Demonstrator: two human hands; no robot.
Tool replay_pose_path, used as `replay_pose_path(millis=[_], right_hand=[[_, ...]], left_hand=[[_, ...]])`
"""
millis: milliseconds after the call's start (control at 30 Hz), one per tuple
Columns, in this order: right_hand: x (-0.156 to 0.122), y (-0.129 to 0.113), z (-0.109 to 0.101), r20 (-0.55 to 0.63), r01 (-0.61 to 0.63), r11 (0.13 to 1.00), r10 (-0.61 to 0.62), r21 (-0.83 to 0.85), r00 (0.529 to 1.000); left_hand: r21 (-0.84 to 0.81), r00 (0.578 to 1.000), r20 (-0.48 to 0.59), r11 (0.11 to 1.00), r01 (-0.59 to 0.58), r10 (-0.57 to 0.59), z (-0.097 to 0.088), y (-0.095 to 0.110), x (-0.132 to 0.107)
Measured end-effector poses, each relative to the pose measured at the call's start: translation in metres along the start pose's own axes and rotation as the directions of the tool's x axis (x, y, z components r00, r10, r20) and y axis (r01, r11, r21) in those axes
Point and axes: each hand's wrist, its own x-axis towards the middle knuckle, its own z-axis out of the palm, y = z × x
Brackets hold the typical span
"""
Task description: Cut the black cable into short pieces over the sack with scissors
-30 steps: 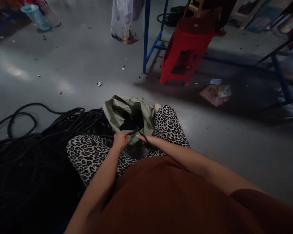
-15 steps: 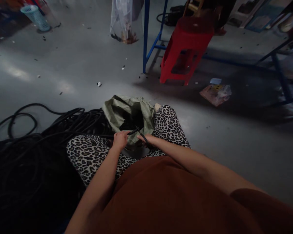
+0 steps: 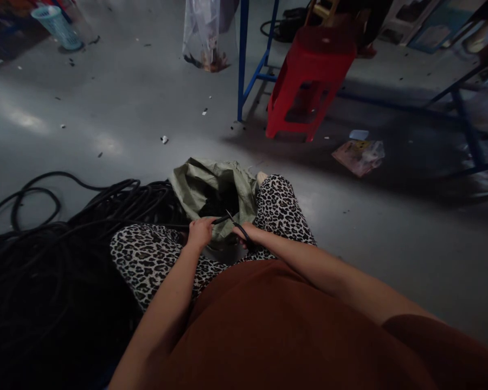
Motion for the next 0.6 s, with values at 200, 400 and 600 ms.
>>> replay_pose_path(millis=[200,400,600], right_hand=[[-0.007,-0.004,-0.002,-0.015,0.017,1.0,-0.017,-0.019,1.0],[-0.01,-0.005,-0.004,-0.026,0.048,0.994,-0.051,-0.101,0.998],[-0.007,-0.004,-0.005,-0.027,0.067,0.985,-0.072,-0.159,0.997]], left_hand=[[-0.016,1.0,-0.001,1.0,-0.002,0.002,0.001,0.0,0.001],[-0.04,1.0,-0.011,0.999,-0.006,0.005,0.003,-0.001,0.002],[-0.049,1.0,-0.016,0.999,-0.002,0.001,0.003,-0.001,0.003]])
